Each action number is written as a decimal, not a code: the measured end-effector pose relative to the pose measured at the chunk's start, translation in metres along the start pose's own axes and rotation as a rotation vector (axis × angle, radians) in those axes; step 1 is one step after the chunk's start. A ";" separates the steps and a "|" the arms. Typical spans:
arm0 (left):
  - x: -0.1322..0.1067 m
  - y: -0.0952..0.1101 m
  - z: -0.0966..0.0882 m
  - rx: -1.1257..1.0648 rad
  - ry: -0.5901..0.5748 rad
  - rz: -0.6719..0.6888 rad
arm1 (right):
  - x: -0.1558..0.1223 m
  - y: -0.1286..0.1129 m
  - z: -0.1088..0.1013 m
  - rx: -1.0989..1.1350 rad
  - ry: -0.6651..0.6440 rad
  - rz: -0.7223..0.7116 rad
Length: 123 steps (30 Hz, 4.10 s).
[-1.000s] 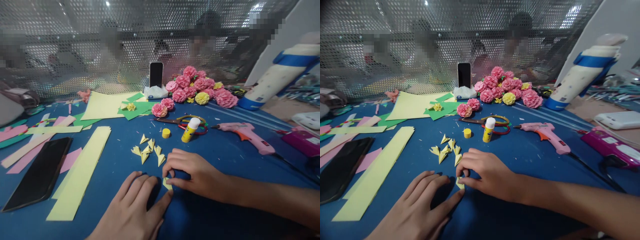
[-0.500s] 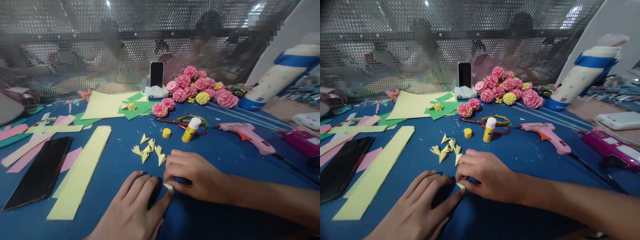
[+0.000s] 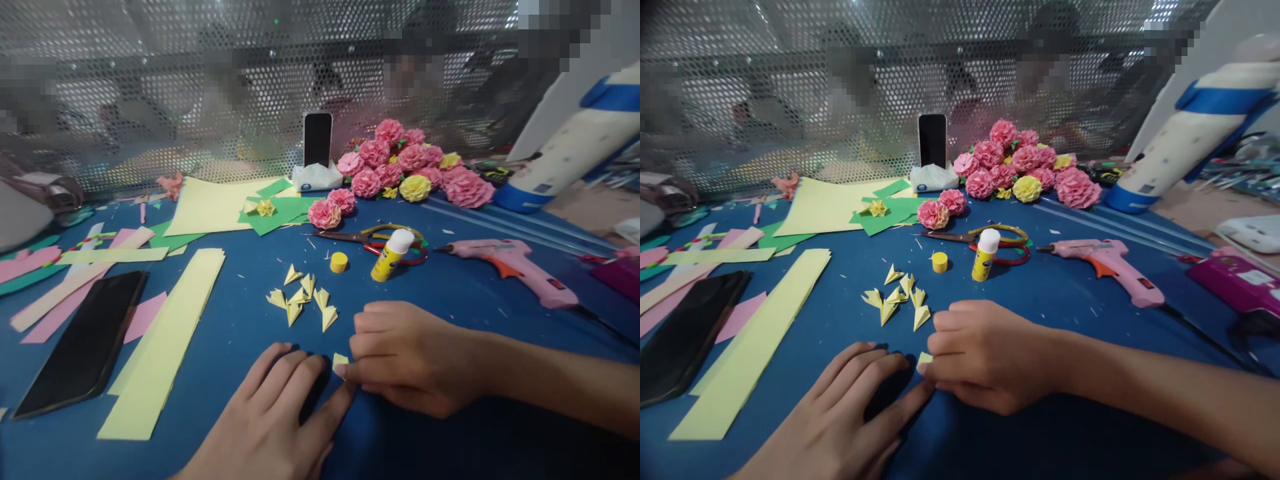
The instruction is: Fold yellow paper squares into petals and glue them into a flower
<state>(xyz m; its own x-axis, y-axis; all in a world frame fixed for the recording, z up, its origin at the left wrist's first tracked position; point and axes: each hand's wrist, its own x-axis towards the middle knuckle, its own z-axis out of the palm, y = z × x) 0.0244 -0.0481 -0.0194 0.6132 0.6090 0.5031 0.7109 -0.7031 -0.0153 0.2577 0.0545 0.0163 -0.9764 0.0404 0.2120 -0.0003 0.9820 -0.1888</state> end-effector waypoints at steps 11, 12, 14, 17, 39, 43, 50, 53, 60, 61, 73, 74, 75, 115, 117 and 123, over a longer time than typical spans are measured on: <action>-0.006 -0.003 0.008 -0.063 -0.019 0.048 | -0.021 0.037 -0.044 0.027 1.078 0.485; -0.006 -0.003 0.007 -0.061 -0.016 0.052 | -0.024 0.045 -0.048 0.070 1.038 0.494; -0.005 -0.003 0.005 -0.052 -0.033 0.066 | -0.030 0.060 -0.055 0.180 0.835 0.514; -0.001 -0.005 0.001 -0.045 -0.081 0.095 | -0.038 0.071 -0.056 0.236 0.445 0.636; 0.007 -0.006 0.000 -0.116 -0.014 0.201 | -0.004 -0.004 -0.019 0.678 0.409 0.681; 0.004 -0.007 0.005 -0.094 0.005 0.228 | -0.003 -0.006 -0.007 0.639 0.390 0.639; 0.004 -0.008 0.001 -0.060 -0.033 0.246 | -0.004 -0.010 0.001 0.515 0.336 0.492; 0.005 -0.007 0.000 -0.074 -0.017 0.239 | -0.003 -0.011 0.004 0.529 0.281 0.472; 0.004 -0.006 0.000 -0.068 -0.004 0.239 | 0.001 -0.014 0.002 0.477 0.238 0.366; 0.004 -0.006 -0.001 -0.066 -0.009 0.239 | 0.002 -0.015 0.001 0.470 0.237 0.363; 0.008 -0.005 -0.007 -0.094 -0.037 0.222 | 0.005 -0.014 0.005 0.485 0.258 0.321; 0.008 -0.005 -0.007 -0.089 -0.036 0.226 | 0.004 -0.014 0.004 0.487 0.247 0.319; 0.008 -0.005 -0.007 -0.085 -0.034 0.229 | 0.004 -0.014 0.003 0.488 0.238 0.322; 0.003 -0.004 -0.004 -0.039 -0.048 0.241 | -0.003 -0.010 0.004 0.387 0.299 0.333; 0.003 -0.004 -0.004 -0.052 -0.040 0.237 | -0.004 -0.009 0.001 0.380 0.341 0.348; 0.006 -0.004 -0.006 -0.044 -0.033 0.244 | -0.008 0.008 -0.008 0.593 0.698 0.632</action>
<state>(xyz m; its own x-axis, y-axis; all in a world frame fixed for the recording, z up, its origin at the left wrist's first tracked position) 0.0228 -0.0439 -0.0113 0.7765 0.4301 0.4604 0.5249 -0.8458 -0.0951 0.2674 0.0640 0.0206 -0.5015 0.7803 0.3737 0.1685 0.5117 -0.8424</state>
